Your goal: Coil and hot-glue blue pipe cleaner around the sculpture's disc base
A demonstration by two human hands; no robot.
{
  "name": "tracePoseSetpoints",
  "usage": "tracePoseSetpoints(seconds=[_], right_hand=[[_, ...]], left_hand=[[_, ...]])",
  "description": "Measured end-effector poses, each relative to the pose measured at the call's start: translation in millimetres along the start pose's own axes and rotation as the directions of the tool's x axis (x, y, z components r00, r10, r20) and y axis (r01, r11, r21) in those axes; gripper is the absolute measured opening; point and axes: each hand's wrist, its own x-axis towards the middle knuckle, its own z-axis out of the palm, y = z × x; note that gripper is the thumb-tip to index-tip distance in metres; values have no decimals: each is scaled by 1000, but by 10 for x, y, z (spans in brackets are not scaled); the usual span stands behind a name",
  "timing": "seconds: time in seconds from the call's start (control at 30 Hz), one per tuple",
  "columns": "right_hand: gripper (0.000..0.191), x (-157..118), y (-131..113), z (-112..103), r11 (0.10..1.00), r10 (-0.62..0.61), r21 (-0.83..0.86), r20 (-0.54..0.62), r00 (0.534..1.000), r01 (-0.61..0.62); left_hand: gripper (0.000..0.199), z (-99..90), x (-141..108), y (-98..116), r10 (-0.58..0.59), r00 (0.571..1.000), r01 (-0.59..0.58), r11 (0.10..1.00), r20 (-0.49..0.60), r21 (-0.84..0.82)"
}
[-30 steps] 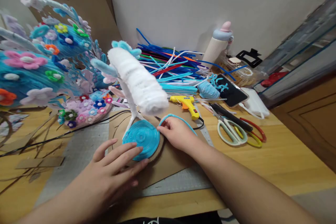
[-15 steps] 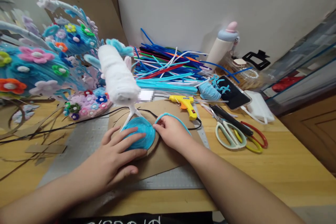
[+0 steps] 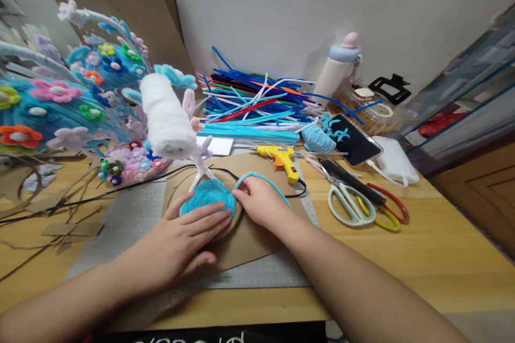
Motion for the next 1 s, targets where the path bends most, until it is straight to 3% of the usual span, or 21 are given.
tracePoseSetpoints(seconds=[0.13, 0.4, 0.63, 0.8, 1.0], right_hand=[[17, -25, -79, -40, 999, 29, 40, 16, 999, -29], [34, -52, -191, -130, 958, 213, 160, 166, 963, -239], [29, -22, -264, -350, 814, 322, 390, 312, 894, -430], [22, 29, -310, -392, 773, 339, 490, 217, 915, -402], [15, 116, -328, -217, 885, 263, 378, 75, 962, -271]], left_hand=[[41, -90, 89, 0, 4, 1000, -5, 999, -20, -47], [39, -115, 130, -8, 0, 999, -4, 997, -48, -71], [41, -117, 101, -11, 12, 999, -15, 997, -41, -78], [42, -95, 101, -22, 12, 999, -15, 996, -36, -85], [43, -84, 98, -39, -1, 999, -3, 993, -35, -119]])
